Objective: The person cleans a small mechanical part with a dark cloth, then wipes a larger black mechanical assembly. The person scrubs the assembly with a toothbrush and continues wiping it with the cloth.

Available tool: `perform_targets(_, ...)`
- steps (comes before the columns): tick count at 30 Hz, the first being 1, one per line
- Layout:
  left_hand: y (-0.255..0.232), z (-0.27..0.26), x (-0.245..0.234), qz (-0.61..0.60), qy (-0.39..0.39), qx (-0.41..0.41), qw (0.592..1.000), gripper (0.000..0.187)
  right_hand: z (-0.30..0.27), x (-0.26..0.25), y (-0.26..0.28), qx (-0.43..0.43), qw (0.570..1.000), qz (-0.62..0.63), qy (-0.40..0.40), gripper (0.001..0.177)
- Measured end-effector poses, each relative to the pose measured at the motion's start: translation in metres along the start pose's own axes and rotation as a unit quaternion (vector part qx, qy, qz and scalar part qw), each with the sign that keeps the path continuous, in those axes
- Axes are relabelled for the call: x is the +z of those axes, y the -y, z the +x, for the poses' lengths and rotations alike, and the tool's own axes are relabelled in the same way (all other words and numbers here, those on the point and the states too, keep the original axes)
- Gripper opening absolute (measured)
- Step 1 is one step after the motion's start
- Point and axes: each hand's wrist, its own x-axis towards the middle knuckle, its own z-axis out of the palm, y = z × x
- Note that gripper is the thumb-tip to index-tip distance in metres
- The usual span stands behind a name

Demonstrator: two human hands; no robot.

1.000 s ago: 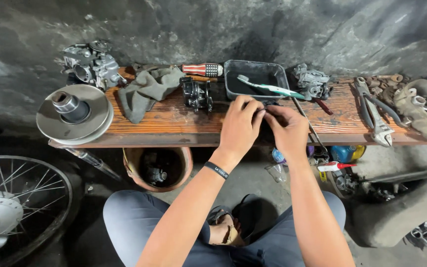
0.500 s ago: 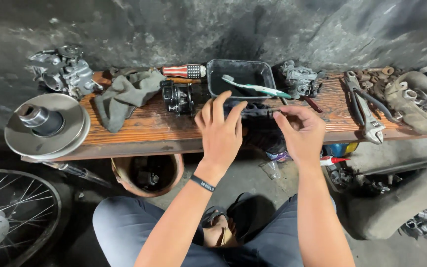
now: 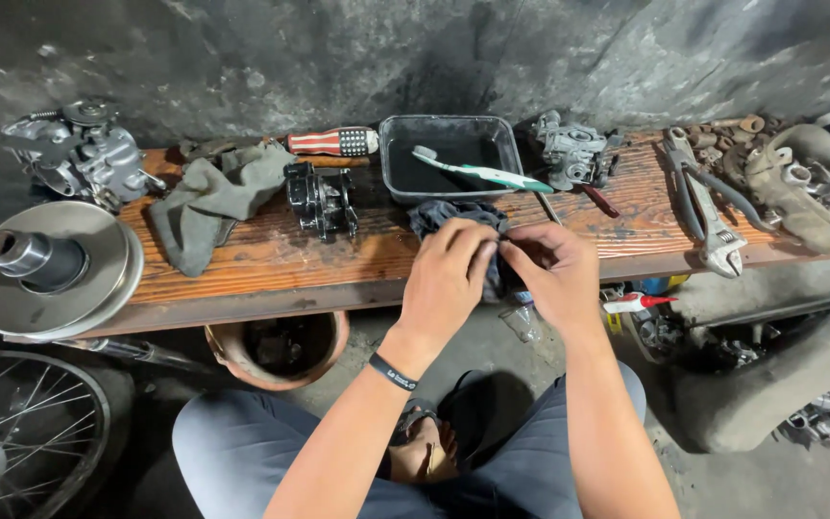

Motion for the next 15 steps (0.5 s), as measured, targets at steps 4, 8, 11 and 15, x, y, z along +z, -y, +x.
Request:
perform_targets(4, 0.002, -0.001, -0.007, -0.049, 0.062, 0.0, 0.997, 0.03, 0.003, 0.001, -0.005, 0.018, 0.999, 0.027, -0.007, 0.018)
perform_targets(8, 0.0, -0.002, -0.009, -0.104, 0.06, -0.016, 0.993, 0.027, 0.001, 0.003, 0.003, 0.028, 0.998, 0.054, 0.012, 0.019)
perform_targets(11, 0.005, -0.004, 0.0, -0.124, 0.018, -0.017, 0.992, 0.019, 0.001, 0.004, 0.0, 0.013, 0.998, 0.052, 0.016, 0.018)
perform_targets(15, 0.007, -0.004, 0.005, -0.055, -0.041, 0.017, 0.997, 0.017, 0.001, 0.003, -0.004, -0.014, 0.999, 0.053, 0.003, 0.018)
